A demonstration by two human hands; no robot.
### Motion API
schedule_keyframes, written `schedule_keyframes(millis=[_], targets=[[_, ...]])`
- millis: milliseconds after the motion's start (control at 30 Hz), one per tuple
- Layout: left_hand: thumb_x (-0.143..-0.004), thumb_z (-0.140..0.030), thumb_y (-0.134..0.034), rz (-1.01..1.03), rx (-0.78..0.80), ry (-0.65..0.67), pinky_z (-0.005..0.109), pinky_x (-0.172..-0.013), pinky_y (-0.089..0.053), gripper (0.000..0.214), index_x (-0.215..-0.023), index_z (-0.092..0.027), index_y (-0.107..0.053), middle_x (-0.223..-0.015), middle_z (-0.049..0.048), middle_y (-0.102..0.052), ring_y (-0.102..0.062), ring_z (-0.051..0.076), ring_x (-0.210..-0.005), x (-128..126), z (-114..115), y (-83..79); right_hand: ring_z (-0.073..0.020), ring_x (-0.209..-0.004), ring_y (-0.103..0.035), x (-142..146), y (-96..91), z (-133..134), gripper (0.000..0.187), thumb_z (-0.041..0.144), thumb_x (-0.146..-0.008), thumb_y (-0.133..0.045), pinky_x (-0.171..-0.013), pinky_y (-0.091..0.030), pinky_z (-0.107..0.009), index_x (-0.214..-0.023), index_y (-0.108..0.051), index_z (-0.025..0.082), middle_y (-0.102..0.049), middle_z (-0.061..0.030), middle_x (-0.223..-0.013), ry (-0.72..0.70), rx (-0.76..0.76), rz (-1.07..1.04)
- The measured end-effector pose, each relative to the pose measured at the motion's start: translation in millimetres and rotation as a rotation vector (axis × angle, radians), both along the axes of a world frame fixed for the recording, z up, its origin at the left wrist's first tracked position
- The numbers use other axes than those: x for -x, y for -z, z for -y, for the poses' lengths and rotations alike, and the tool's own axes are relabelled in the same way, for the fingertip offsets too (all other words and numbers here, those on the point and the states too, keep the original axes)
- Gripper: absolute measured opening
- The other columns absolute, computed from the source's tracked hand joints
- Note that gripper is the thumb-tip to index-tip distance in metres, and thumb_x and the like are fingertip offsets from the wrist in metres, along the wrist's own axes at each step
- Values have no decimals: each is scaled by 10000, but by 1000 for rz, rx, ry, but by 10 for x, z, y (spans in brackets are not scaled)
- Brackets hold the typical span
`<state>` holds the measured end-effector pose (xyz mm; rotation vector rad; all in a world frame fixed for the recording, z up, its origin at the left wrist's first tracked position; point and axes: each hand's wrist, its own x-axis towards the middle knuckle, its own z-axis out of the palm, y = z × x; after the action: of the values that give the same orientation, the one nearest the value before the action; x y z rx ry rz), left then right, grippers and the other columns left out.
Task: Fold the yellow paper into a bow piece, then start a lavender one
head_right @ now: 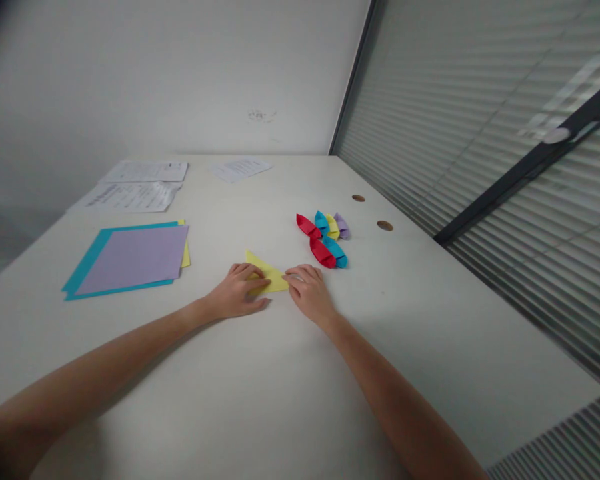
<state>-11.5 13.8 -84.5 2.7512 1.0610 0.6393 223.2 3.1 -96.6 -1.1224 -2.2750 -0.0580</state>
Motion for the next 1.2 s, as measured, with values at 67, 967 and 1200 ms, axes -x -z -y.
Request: schedule_keyframes(millis=[67,967,1200], targets=[[-840,-443,-599,-13,9,22,418,-941,-403,389,-1129,-196,-678,-1134,105,-605,-554,252,-1066,0,-7,12,-232,-1022,-567,7,7,2,203,253,-903,-598,-867,-430,-406,-1076,-693,204,-695,-77,-1074,-73,26,3],[-975,-274,-434,94,-296,226,304,-730,-491,256,-1053,-169,-655,-942,94,-691,-641,161,-812,57,-102,96,-225,-965,-588,57,-66,38,248,378,-835,-689,-872,-416,-407,-1027,-694,222,-701,-72,-986,-189,-32,-101],[-964,-415,-453,-34,-58,203,372,-898,-452,341,-1109,-181,-653,-1148,116,-670,-622,215,-1061,-25,4,31,-204,-938,-596,-34,-23,-50,155,205,-892,-608,-835,-421,-391,-949,-744,254,-717,-50,-955,-199,81,38]])
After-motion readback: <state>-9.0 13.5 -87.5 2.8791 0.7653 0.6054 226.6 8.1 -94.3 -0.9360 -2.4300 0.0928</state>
